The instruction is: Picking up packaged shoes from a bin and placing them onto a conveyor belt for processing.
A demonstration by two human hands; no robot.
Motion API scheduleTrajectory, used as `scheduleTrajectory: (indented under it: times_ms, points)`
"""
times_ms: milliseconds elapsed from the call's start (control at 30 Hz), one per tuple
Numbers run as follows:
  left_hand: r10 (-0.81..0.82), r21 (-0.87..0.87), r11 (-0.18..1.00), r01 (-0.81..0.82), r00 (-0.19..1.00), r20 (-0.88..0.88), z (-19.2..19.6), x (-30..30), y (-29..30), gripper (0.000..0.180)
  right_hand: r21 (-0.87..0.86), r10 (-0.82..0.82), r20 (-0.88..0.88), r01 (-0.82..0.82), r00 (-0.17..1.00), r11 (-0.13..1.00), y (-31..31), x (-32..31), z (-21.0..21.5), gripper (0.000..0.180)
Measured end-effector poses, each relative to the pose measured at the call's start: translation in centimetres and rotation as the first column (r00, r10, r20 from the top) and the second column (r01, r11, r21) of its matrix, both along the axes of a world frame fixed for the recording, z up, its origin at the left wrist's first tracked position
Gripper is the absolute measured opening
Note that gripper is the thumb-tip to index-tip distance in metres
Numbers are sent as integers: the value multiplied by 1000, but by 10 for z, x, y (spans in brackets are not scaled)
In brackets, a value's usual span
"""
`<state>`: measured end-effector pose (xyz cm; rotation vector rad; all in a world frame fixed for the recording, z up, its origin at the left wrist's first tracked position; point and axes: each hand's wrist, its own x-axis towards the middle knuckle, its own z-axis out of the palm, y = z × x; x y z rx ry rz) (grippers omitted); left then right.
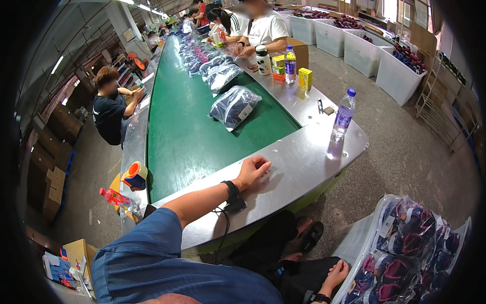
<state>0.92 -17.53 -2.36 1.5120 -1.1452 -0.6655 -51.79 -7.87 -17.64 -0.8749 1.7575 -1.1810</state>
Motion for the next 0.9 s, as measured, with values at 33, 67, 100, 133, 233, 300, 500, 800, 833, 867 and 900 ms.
scheduleTrajectory:
  times_ms: [33,67,100,133,233,300,500,800,833,867,900]
  points:
    - [-1,0,1000,1,1000,-1,0,0,0,31,5,-1,2,1,1000,1000,0,0,0,23]
    - [1,1,1000,-1,1000,2,1,0,1,31,5,-1,1,1,1000,1000,0,0,0,23]
    - [2,2,1000,-2,1000,4,2,0,1,31,7,-1,-1,1,1000,1000,0,1,1,23]
    - [2,2,1000,-2,1000,4,2,-1,1,31,9,-1,-3,1,1000,1000,0,1,1,23]
    - [1,9,1000,-1,1000,7,3,-1,0,31,5,3,-8,-3,1000,1000,0,-3,-3,23]
    - [-16,59,998,14,999,31,1,2,1,28,11,1,-9,-1,1000,1000,0,0,-1,23]
    - [-21,40,999,21,1000,2,-1,4,0,27,6,2,-10,-2,1000,1000,0,3,5,23]
    - [-27,55,998,30,999,-44,2,2,1,27,-2,6,10,-6,1000,1000,0,4,8,23]
    - [-30,56,998,33,999,-46,2,2,1,27,-3,3,3,-3,1000,1000,0,4,8,23]
    - [-27,52,998,29,999,-38,2,2,1,26,-2,-2,0,2,1000,1000,0,3,7,23]
    - [-25,48,998,26,999,-30,2,1,1,26,-2,4,11,-4,1000,1000,0,1,5,23]
